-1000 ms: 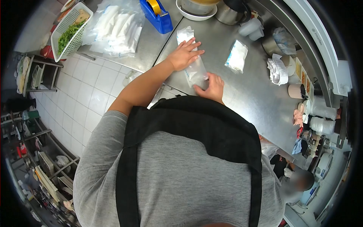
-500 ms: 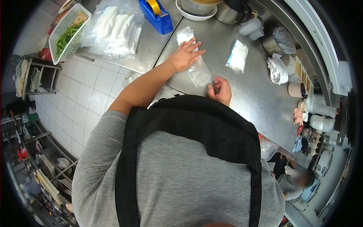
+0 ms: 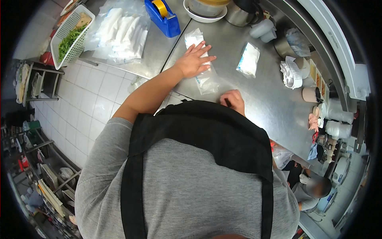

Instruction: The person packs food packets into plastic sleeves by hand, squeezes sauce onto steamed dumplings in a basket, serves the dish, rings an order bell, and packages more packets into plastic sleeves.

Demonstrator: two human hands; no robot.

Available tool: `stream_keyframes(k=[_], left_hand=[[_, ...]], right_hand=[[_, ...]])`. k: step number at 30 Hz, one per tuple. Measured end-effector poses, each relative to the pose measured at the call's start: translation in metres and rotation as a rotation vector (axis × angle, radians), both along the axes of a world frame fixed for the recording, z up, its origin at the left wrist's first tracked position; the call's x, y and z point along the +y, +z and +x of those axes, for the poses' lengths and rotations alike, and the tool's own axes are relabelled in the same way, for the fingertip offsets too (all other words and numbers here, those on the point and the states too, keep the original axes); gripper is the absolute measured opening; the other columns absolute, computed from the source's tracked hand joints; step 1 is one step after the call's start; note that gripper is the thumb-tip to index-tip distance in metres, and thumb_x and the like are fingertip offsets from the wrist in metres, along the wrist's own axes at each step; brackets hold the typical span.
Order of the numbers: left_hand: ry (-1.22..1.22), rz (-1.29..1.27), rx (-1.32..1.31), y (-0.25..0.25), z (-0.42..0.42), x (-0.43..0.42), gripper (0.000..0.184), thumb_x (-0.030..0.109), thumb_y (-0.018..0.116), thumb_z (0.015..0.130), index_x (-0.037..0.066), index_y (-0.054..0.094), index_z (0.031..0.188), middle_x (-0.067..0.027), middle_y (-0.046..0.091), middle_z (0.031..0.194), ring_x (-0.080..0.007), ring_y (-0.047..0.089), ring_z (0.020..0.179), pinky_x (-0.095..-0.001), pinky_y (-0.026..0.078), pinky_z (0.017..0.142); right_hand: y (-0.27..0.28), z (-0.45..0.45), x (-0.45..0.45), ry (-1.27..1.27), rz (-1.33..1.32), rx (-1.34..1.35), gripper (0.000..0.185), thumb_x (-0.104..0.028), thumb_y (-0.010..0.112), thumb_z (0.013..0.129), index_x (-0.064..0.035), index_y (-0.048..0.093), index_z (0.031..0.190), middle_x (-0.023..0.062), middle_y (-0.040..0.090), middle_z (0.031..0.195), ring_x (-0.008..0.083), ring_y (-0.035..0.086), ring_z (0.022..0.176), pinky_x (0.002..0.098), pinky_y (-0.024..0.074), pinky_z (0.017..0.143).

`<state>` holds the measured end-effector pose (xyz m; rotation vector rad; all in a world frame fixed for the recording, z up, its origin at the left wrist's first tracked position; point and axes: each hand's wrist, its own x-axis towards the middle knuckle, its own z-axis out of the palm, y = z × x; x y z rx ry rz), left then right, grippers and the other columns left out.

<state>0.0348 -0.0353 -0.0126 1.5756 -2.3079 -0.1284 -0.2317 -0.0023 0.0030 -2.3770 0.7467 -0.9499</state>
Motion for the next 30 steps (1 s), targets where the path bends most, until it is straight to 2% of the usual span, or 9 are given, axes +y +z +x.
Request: stream_keyframes(k=[2,3,7,11,14,17,23,28,30], left_hand=[[-0.014,-0.001,-0.031,0.005,-0.001,0.002,0.044,0.039,0.045,0.095,0.029,0.045,0.138,-0.0067,0.025,0.153,-0.0292,0.011,0.145,-0.0505,0.014,0.115],[-0.026,0.008,-0.044,0.006,-0.001,0.002,0.045,0.039,0.045,0.095,0.029,0.044,0.139,-0.0065,0.025,0.153,-0.0295,0.011,0.145,-0.0508,0.014,0.115],[-0.032,-0.015,-0.027,0.005,-0.001,0.003,0.047,0.036,0.046,0.095,0.030,0.040,0.141,-0.0065,0.022,0.154,-0.0310,0.010,0.145,-0.0520,0.014,0.115],[0.074,-0.103,-0.042,0.006,-0.003,0.005,0.050,0.033,0.047,0.094,0.030,0.037,0.143,-0.0084,0.023,0.154,-0.0326,0.011,0.144,-0.0533,0.015,0.114],[0.229,-0.141,0.113,0.003,-0.004,0.003,0.049,0.031,0.047,0.095,0.028,0.038,0.143,-0.0096,0.024,0.153,-0.0336,0.011,0.144,-0.0544,0.015,0.114],[0.242,-0.076,0.230,-0.003,0.001,-0.005,0.050,0.028,0.048,0.094,0.028,0.037,0.143,-0.0095,0.024,0.153,-0.0347,0.013,0.143,-0.0553,0.016,0.113],[0.213,-0.007,-0.013,0.005,-0.001,-0.014,0.050,0.038,0.048,0.094,0.029,0.038,0.143,-0.0081,0.025,0.152,-0.0328,0.013,0.144,-0.0584,0.015,0.112],[0.192,0.073,0.008,0.005,0.007,-0.026,0.049,0.044,0.045,0.094,0.033,0.039,0.141,-0.0077,0.025,0.152,-0.0322,0.015,0.143,-0.0610,0.013,0.111],[0.178,0.096,-0.013,0.008,0.010,-0.031,0.048,0.046,0.044,0.094,0.034,0.039,0.141,-0.0078,0.025,0.152,-0.0321,0.016,0.143,-0.0616,0.013,0.110]], right_hand=[[0.005,0.007,-0.011,-0.089,-0.099,-0.099,0.020,0.004,0.061,0.073,-0.0045,0.062,0.091,0.0109,0.062,0.093,0.0302,0.057,0.082,0.0377,0.0474,0.072],[0.013,0.013,-0.017,-0.090,-0.068,-0.069,0.031,0.005,0.057,0.074,-0.0046,0.062,0.102,0.0117,0.062,0.107,0.0330,0.058,0.098,0.0387,0.0475,0.084],[0.012,0.039,-0.044,0.162,-0.128,0.098,0.040,0.006,0.055,0.071,-0.0064,0.063,0.109,0.0085,0.063,0.113,0.0303,0.055,0.115,0.0395,0.0445,0.097],[-0.010,0.035,-0.039,0.263,-0.145,0.112,0.032,0.002,0.060,0.072,-0.0082,0.067,0.102,0.0062,0.064,0.109,0.0269,0.058,0.110,0.0392,0.0458,0.094],[-0.011,0.032,-0.035,0.266,-0.190,0.123,0.025,-0.003,0.064,0.073,-0.0093,0.068,0.097,0.0043,0.064,0.107,0.0250,0.059,0.108,0.0378,0.0469,0.092],[-0.012,0.030,-0.037,0.291,-0.256,0.133,0.020,-0.007,0.067,0.075,-0.0111,0.068,0.094,0.0030,0.065,0.107,0.0236,0.059,0.108,0.0366,0.0473,0.090],[-0.002,0.032,-0.035,0.310,-0.347,0.183,0.011,-0.014,0.067,0.077,-0.0140,0.066,0.088,0.0007,0.063,0.110,0.0220,0.057,0.112,0.0397,0.0437,0.093],[-0.004,0.031,-0.038,0.396,-0.304,0.256,0.016,-0.020,0.069,0.077,-0.0147,0.064,0.092,0.0022,0.062,0.114,0.0227,0.055,0.115,0.0413,0.0418,0.095],[0.008,0.032,-0.031,0.346,-0.308,0.206,0.019,-0.023,0.070,0.077,-0.0143,0.065,0.093,0.0044,0.062,0.115,0.0240,0.055,0.115,0.0415,0.0415,0.096]])
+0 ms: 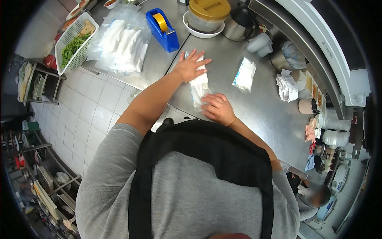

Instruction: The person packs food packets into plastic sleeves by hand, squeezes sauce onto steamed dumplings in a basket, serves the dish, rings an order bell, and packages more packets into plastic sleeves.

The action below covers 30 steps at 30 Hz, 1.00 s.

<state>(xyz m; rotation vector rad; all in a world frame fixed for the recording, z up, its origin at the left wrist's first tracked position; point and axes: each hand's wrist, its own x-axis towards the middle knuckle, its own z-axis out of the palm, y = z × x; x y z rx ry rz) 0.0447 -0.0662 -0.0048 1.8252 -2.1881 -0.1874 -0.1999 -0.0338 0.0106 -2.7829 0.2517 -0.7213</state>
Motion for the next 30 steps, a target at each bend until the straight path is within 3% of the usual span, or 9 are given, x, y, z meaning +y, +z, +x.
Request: stream_keyframes(k=[4,8,11,14,20,22,25,26,30], left_hand=[[-0.018,0.027,-0.066,0.005,0.003,-0.001,0.050,0.049,0.043,0.094,0.035,0.037,0.142,-0.0077,0.025,0.153,-0.0315,0.017,0.143,-0.0627,0.012,0.110],[0.007,0.103,-0.082,0.014,0.003,-0.005,0.052,0.055,0.039,0.094,0.035,0.037,0.142,-0.0052,0.025,0.153,-0.0295,0.015,0.144,-0.0635,0.012,0.110],[0.045,-0.171,-0.077,0.003,0.005,-0.007,0.053,0.051,0.046,0.092,0.034,0.038,0.141,-0.0055,0.026,0.152,-0.0287,0.018,0.143,-0.0639,0.014,0.109],[-0.158,-0.234,-0.051,0.018,0.000,0.013,0.045,0.041,0.055,0.089,0.030,0.050,0.133,-0.0040,0.038,0.145,-0.0267,0.028,0.139,-0.0597,0.021,0.108],[-0.247,-0.128,0.119,0.000,-0.012,0.020,0.017,0.029,0.062,0.086,0.021,0.068,0.100,0.0022,0.056,0.125,-0.0232,0.041,0.130,-0.0507,0.029,0.106],[-0.235,-0.107,0.082,0.004,-0.014,0.019,0.015,0.030,0.062,0.086,0.020,0.068,0.096,0.0026,0.057,0.124,-0.0226,0.041,0.130,-0.0512,0.029,0.106],[-0.215,-0.037,0.041,0.013,-0.017,0.018,0.014,0.030,0.062,0.086,0.021,0.068,0.094,0.0035,0.056,0.124,-0.0209,0.040,0.131,-0.0515,0.029,0.106],[-0.206,-0.006,0.032,0.015,-0.018,0.018,0.013,0.030,0.062,0.086,0.022,0.068,0.094,0.0039,0.056,0.125,-0.0202,0.040,0.131,-0.0514,0.029,0.107],[-0.198,-0.210,0.058,0.009,-0.016,0.025,0.018,0.022,0.064,0.082,0.022,0.067,0.100,-0.0007,0.053,0.130,-0.0239,0.039,0.131,-0.0518,0.030,0.106]], right_hand=[[0.014,0.004,0.001,-0.075,0.011,-0.047,0.029,-0.028,0.073,0.075,-0.0106,0.065,0.096,0.0081,0.061,0.113,0.0265,0.056,0.112,0.0413,0.0424,0.094],[-0.011,-0.001,-0.005,-0.140,0.145,-0.080,0.032,-0.025,0.074,0.074,-0.0052,0.064,0.098,0.0092,0.061,0.105,0.0282,0.057,0.105,0.0394,0.0454,0.090],[-0.011,0.000,-0.003,-0.151,0.168,-0.115,0.033,-0.022,0.075,0.074,-0.0033,0.064,0.098,0.0105,0.061,0.101,0.0290,0.058,0.101,0.0384,0.0469,0.088],[-0.011,-0.001,-0.006,-0.128,0.173,-0.137,0.031,-0.020,0.075,0.074,-0.0028,0.064,0.097,0.0113,0.060,0.100,0.0299,0.058,0.099,0.0382,0.0472,0.087],[-0.012,-0.005,-0.011,-0.131,0.267,-0.134,0.024,-0.010,0.067,0.078,-0.0036,0.064,0.101,0.0107,0.060,0.104,0.0306,0.057,0.102,0.0381,0.0461,0.089],[0.000,-0.001,-0.016,-0.169,0.299,-0.144,0.026,-0.005,0.063,0.078,-0.0044,0.064,0.104,0.0092,0.060,0.109,0.0299,0.056,0.105,0.0377,0.0454,0.090],[-0.009,-0.002,-0.034,-0.012,0.019,-0.043,0.033,0.001,0.060,0.075,-0.0056,0.064,0.107,0.0061,0.060,0.116,0.0277,0.054,0.112,0.0369,0.0447,0.092],[-0.014,-0.004,-0.036,-0.008,0.043,-0.035,0.035,0.002,0.060,0.074,-0.0057,0.064,0.108,0.0055,0.060,0.116,0.0269,0.054,0.113,0.0369,0.0447,0.092],[-0.021,-0.004,-0.035,0.008,0.114,-0.029,0.038,0.004,0.059,0.071,-0.0060,0.065,0.108,0.0046,0.060,0.117,0.0252,0.055,0.114,0.0373,0.0446,0.094]])
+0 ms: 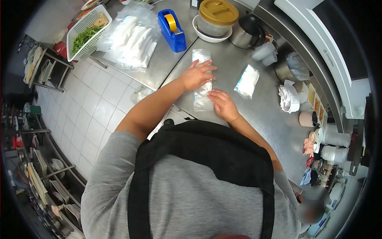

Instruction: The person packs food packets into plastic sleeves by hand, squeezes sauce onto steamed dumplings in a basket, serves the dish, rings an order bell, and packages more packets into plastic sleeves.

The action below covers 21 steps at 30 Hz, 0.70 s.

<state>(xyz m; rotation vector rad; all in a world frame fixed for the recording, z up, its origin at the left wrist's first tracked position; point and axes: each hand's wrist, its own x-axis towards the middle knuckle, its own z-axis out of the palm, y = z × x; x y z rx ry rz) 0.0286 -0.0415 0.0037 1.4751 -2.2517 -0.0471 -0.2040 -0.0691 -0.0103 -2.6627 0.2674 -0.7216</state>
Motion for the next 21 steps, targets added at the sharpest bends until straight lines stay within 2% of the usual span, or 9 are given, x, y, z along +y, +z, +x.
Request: stream_keyframes(k=[2,8,9,12,13,16,21], left_hand=[[0.016,-0.134,0.005,0.012,0.007,0.022,0.024,0.018,0.066,0.080,0.020,0.066,0.104,-0.0038,0.051,0.132,-0.0266,0.040,0.131,-0.0512,0.031,0.104],[-0.259,0.017,0.049,0.012,0.017,0.081,0.032,0.014,0.070,0.075,0.018,0.065,0.107,-0.0060,0.050,0.132,-0.0281,0.044,0.127,-0.0467,0.039,0.098],[-0.289,-0.037,0.058,0.011,0.012,0.082,0.030,0.013,0.070,0.076,0.016,0.065,0.105,-0.0056,0.054,0.125,-0.0276,0.049,0.123,-0.0427,0.043,0.094],[-0.286,-0.092,0.016,-0.003,0.005,0.078,0.025,0.012,0.068,0.078,0.014,0.064,0.102,-0.0050,0.059,0.117,-0.0267,0.052,0.118,-0.0401,0.044,0.092],[-0.235,-0.101,0.067,-0.005,0.002,0.079,0.020,0.011,0.067,0.079,0.012,0.064,0.099,-0.0052,0.062,0.108,-0.0263,0.056,0.112,-0.0392,0.046,0.090],[-0.091,-0.086,0.212,-0.013,-0.007,0.083,0.017,0.010,0.065,0.082,0.010,0.063,0.099,-0.0078,0.063,0.105,-0.0272,0.058,0.108,-0.0395,0.046,0.089],[0.128,0.124,0.498,-0.018,-0.008,0.083,0.016,0.010,0.055,0.089,0.006,0.060,0.103,-0.0124,0.063,0.100,-0.0314,0.059,0.099,-0.0408,0.046,0.086]], right_hand=[[-0.002,-0.002,-0.001,0.000,0.012,-0.011,0.038,0.004,0.058,0.071,-0.0059,0.065,0.107,0.0050,0.061,0.116,0.0254,0.056,0.113,0.0377,0.0447,0.095],[-0.002,0.001,-0.003,0.005,0.055,-0.068,0.036,0.010,0.054,0.072,-0.0050,0.066,0.103,0.0090,0.064,0.108,0.0284,0.059,0.108,0.0369,0.0472,0.093],[-0.002,0.001,-0.004,0.003,0.068,-0.067,0.037,0.011,0.053,0.072,-0.0052,0.066,0.102,0.0092,0.064,0.107,0.0285,0.059,0.108,0.0369,0.0473,0.092],[-0.002,0.002,-0.007,0.039,0.104,-0.061,0.038,0.009,0.054,0.072,-0.0062,0.066,0.104,0.0100,0.064,0.107,0.0290,0.059,0.104,0.0363,0.0477,0.091],[-0.001,0.002,-0.010,0.055,0.111,-0.059,0.039,0.008,0.055,0.072,-0.0066,0.066,0.105,0.0102,0.064,0.106,0.0292,0.059,0.103,0.0360,0.0478,0.090],[0.018,0.000,-0.016,0.059,0.268,0.073,0.042,0.001,0.060,0.067,-0.0072,0.063,0.109,0.0106,0.062,0.108,0.0306,0.056,0.100,0.0380,0.0465,0.090],[0.031,0.011,-0.027,0.120,0.279,0.122,0.044,-0.006,0.066,0.066,-0.0072,0.063,0.110,0.0114,0.060,0.107,0.0318,0.053,0.099,0.0399,0.0458,0.088]])
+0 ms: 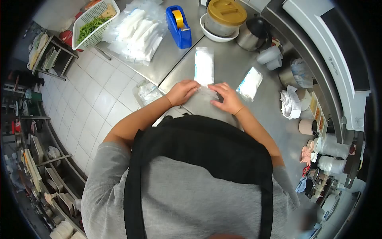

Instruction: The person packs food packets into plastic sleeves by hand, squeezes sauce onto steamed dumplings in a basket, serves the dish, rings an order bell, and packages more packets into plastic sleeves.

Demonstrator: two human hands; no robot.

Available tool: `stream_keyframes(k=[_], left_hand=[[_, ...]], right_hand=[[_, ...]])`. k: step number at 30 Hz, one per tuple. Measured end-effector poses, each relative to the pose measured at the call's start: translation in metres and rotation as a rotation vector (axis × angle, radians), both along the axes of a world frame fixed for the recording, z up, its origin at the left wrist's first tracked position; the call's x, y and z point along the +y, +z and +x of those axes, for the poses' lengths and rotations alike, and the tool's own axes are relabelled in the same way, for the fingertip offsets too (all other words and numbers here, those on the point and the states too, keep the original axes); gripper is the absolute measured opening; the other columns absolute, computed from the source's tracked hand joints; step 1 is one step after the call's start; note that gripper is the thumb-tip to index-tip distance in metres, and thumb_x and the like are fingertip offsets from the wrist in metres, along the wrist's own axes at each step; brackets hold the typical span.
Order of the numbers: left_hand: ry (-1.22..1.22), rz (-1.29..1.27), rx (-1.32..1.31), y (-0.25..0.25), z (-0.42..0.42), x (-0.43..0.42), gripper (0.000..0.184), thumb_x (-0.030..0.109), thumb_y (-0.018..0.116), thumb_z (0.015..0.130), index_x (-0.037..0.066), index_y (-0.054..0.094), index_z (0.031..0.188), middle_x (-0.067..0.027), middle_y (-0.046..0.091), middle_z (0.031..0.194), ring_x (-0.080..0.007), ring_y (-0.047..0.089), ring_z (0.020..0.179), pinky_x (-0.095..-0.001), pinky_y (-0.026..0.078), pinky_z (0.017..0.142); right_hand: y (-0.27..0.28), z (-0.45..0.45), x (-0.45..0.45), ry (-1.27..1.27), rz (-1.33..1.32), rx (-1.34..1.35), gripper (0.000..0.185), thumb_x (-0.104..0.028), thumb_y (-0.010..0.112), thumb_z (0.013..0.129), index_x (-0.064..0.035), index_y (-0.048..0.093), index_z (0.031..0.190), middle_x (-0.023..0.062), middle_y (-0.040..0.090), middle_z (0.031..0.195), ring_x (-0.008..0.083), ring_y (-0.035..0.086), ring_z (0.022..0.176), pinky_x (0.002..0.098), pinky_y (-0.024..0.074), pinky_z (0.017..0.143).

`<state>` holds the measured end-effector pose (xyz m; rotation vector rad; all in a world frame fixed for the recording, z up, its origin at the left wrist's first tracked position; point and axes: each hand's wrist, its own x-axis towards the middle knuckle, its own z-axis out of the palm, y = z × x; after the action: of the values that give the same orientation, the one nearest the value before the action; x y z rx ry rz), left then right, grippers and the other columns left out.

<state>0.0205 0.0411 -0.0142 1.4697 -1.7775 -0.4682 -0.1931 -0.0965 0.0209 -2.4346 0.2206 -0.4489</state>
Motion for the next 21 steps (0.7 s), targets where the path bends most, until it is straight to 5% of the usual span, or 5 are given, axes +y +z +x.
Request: stream_keyframes(k=[2,6,9,16,21], left_hand=[[0.018,0.070,0.048,-0.002,0.003,-0.002,0.017,0.011,0.051,0.092,0.006,0.059,0.106,-0.0139,0.062,0.100,-0.0339,0.058,0.097,-0.0408,0.046,0.085],[-0.110,0.013,0.087,0.015,0.005,0.000,0.025,0.020,0.067,0.081,0.010,0.060,0.103,-0.0087,0.062,0.105,-0.0302,0.058,0.098,-0.0389,0.044,0.087],[0.101,-0.013,-0.059,0.021,-0.012,0.001,0.029,0.020,0.073,0.076,0.012,0.061,0.100,-0.0044,0.062,0.107,-0.0280,0.057,0.098,-0.0387,0.043,0.089],[0.437,0.093,0.093,0.010,-0.015,-0.026,0.022,0.020,0.066,0.083,0.003,0.057,0.094,-0.0190,0.063,0.080,-0.0363,0.061,0.071,-0.0420,0.048,0.064],[0.536,0.278,0.023,0.023,-0.018,-0.037,0.023,0.024,0.058,0.088,0.001,0.057,0.091,-0.0228,0.063,0.075,-0.0402,0.062,0.071,-0.0478,0.048,0.066]], right_hand=[[-0.014,0.006,-0.004,-0.017,-0.084,-0.070,0.035,-0.008,0.068,0.068,-0.0075,0.065,0.103,0.0099,0.061,0.103,0.0303,0.055,0.097,0.0382,0.0470,0.085],[-0.031,0.017,-0.011,-0.094,-0.041,-0.087,0.018,-0.005,0.067,0.072,-0.0083,0.068,0.090,0.0058,0.064,0.091,0.0271,0.058,0.087,0.0355,0.0491,0.078],[-0.030,0.022,-0.012,-0.174,0.031,-0.059,0.015,-0.006,0.068,0.074,-0.0062,0.068,0.089,0.0079,0.064,0.085,0.0286,0.058,0.083,0.0366,0.0488,0.076],[-0.037,0.038,-0.021,-0.386,0.391,0.084,0.019,-0.020,0.071,0.082,-0.0030,0.065,0.084,0.0098,0.066,0.071,0.0200,0.061,0.060,0.0325,0.0468,0.058],[-0.026,0.050,-0.027,-0.432,0.467,0.193,0.023,-0.024,0.073,0.080,-0.0032,0.063,0.080,0.0072,0.067,0.070,0.0159,0.062,0.059,0.0308,0.0463,0.055]])
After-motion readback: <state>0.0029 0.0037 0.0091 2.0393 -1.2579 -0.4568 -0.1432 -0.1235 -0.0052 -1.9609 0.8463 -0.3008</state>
